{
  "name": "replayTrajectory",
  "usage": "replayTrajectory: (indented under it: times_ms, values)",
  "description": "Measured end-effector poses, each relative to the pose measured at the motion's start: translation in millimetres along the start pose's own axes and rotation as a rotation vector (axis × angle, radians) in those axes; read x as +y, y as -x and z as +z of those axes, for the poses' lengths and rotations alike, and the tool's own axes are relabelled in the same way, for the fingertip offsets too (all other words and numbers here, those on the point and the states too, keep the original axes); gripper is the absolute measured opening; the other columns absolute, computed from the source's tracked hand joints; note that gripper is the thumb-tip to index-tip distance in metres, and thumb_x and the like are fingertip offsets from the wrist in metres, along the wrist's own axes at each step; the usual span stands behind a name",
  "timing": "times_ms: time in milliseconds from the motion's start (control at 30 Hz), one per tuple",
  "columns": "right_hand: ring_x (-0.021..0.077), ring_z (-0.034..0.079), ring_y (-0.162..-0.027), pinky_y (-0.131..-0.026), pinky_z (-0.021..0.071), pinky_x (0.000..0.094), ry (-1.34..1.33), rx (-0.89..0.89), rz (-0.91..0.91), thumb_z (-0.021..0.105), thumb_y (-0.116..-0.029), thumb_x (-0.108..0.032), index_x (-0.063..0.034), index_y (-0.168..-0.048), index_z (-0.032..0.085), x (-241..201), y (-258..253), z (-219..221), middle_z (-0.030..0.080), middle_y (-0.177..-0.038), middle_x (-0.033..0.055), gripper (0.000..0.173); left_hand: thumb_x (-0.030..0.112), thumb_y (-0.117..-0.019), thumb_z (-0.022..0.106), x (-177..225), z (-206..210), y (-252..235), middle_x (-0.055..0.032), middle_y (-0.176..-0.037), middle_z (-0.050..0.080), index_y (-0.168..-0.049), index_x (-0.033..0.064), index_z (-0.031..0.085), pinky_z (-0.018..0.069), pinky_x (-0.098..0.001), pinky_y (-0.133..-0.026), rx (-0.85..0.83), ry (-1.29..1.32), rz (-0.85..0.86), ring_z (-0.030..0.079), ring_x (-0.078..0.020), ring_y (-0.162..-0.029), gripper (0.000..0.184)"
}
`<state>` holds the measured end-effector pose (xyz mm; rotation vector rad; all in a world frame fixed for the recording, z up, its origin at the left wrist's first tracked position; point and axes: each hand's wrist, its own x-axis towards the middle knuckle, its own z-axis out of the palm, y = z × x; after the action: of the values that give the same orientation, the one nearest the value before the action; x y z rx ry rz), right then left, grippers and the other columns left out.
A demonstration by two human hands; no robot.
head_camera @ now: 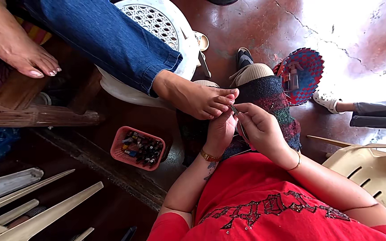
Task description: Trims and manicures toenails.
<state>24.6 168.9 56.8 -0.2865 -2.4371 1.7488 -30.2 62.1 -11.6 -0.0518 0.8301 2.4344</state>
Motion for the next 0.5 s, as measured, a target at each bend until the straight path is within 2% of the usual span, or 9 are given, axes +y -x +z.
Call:
replayTrajectory:
  times_ms: [133,233,367,500]
  values:
    - [0.006,0.054,-0.046,-0.042,0.0478,0.0196,-0.109,0.018,0.039,0.049,-0.1066,-0.007,-0.0026,-0.121,0.063,1.2,1.0,4.9,0.058,-0.064,0.0004,0.021,0.012,-0.1078,0.046,-0.5,0.4,1.0,0.0064,-0.132,0.063,-0.117,0.0187,0.068,0.046,-0.0259,-0.106,0.011,-0.026,0.006,0.054,-0.006,-0.128,0.025]
    - [0.0062,0.052,-0.048,-0.043,0.0465,0.0199,-0.162,0.028,0.05,0.049,-0.1066,-0.007,-0.0028,-0.123,0.063,2.8,4.0,7.2,0.057,-0.064,0.0005,0.022,0.013,-0.1075,0.048,0.7,0.8,1.4,0.0073,-0.131,0.064,-0.118,0.0193,0.07,0.0482,-0.024,-0.102,0.015,-0.032,0.0,0.056,-0.0047,-0.126,0.025]
    - [0.0083,0.053,-0.046,-0.041,0.0474,0.0206,-0.266,0.028,0.12,0.046,-0.1083,-0.01,-0.0038,-0.121,0.061,1.5,3.8,10.5,0.058,-0.065,0.0029,0.02,0.014,-0.1084,0.046,2.5,0.6,2.5,0.0071,-0.131,0.064,-0.118,0.0187,0.068,0.0463,-0.0258,-0.106,0.017,-0.033,-0.038,0.055,-0.0054,-0.127,0.025]
    - [0.0066,0.052,-0.046,-0.041,0.0467,0.0197,-0.243,0.036,0.073,0.047,-0.1077,-0.009,-0.0028,-0.12,0.061,3.2,2.8,10.4,0.058,-0.064,0.0012,0.019,0.014,-0.1083,0.046,2.2,-0.1,2.1,0.0069,-0.129,0.064,-0.118,0.0189,0.068,0.0467,-0.025,-0.106,0.014,0.011,-0.04,0.056,-0.0053,-0.126,0.025]
